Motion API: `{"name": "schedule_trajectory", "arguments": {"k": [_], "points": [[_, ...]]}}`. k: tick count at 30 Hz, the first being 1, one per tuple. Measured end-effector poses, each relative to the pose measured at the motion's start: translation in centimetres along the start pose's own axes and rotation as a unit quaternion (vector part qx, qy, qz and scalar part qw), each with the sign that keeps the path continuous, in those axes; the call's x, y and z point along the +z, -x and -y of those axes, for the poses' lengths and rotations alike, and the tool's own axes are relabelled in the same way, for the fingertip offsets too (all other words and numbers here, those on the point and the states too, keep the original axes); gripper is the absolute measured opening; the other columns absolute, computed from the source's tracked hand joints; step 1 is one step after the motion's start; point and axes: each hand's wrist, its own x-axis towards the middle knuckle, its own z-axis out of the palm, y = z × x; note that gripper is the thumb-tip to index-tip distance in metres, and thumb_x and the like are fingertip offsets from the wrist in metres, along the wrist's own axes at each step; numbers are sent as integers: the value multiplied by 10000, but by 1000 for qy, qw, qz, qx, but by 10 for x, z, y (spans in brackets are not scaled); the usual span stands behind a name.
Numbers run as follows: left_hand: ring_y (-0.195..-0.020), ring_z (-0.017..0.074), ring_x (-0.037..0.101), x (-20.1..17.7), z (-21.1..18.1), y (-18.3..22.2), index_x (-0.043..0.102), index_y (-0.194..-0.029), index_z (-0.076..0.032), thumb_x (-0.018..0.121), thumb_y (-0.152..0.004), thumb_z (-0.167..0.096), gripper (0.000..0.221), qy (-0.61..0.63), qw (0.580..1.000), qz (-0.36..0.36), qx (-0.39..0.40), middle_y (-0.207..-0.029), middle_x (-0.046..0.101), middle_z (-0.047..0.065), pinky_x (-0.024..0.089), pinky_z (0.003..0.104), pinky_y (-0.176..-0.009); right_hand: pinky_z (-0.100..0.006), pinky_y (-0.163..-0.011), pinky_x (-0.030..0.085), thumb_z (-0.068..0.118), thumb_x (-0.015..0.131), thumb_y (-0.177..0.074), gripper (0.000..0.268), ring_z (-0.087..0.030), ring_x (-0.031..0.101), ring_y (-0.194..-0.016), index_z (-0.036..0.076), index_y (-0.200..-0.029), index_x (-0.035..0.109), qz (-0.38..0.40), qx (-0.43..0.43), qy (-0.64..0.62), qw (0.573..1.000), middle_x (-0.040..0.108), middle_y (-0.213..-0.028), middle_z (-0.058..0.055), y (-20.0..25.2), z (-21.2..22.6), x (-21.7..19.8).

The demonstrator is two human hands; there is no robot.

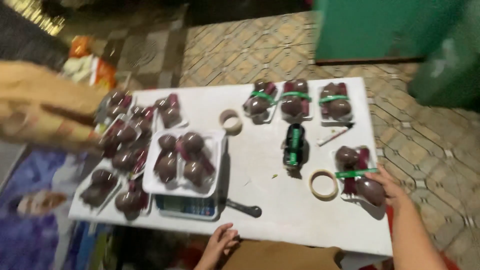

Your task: The person packages beets by placing them into foam trays, weighing them on a digital scale, and sealing the trays with green tape using a dispenser. They handle several trays, moving them from the table to the scale and then aside after taping.

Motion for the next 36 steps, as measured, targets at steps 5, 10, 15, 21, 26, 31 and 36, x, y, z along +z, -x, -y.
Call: {"name": "schedule_trajectory", "arguments": {"k": [5,10,15,21,26,31,36], "points": [[-811,110,633,15,14,25,568,-1349,-102,745,-885,-253,519,92,995,7,48,-1053,621,69,459,198,-712,-432,-1053,358,63,692,-647,832,-335,495,-1245,192,-1450,511,155,-326,268,893,495,-1402,-157,-110,-28,-71],[-784,131,639,2,22,19,574,-1321,-121,735,-899,-228,464,148,987,1,60,-977,615,52,552,243,-796,-604,-880,447,306,608,-1041,531,-498,556,-1159,101,-1522,517,32,-53,286,956,570,-1389,-282,-113,-14,-65],[-755,165,674,-33,1,-1,621,-1251,-137,724,-882,-242,397,77,981,-103,145,-1048,669,63,571,281,-657,-591,-1025,381,275,795,-894,790,-506,550,-1260,-51,-1558,519,-115,-209,489,839,580,-1411,-371,-82,59,-33],[-855,174,695,-37,-78,-30,511,-1377,-89,675,-866,-363,602,198,951,-146,185,-1236,660,115,549,271,-677,-459,-928,534,155,607,-1081,474,-336,506,-1279,52,-1512,438,113,-440,239,858,478,-1472,-225,21,119,196],[-1432,511,329,-29,-136,-13,210,-1562,38,622,-1007,-422,830,315,933,-43,168,-1557,209,394,342,526,-1171,-447,-974,454,286,514,-1116,479,-333,498,-1203,33,-1519,464,267,-431,302,807,562,-1315,-241,106,94,409],[-1543,459,97,-24,-167,1,262,-1564,-14,632,-1015,-438,786,346,929,10,130,-1629,124,322,166,525,-1248,-571,-1208,314,504,451,-1107,594,-437,443,-1430,86,-1527,493,272,-429,431,746,547,-1465,-260,42,76,513],[-1545,445,87,-22,-180,11,13,-1589,-1,726,-976,-400,1022,298,946,9,131,-1646,0,305,119,568,-1242,-560,-1213,310,753,309,-1046,758,-416,492,-1406,180,-1448,599,237,-344,495,762,615,-1422,-212,39,62,539]]}}
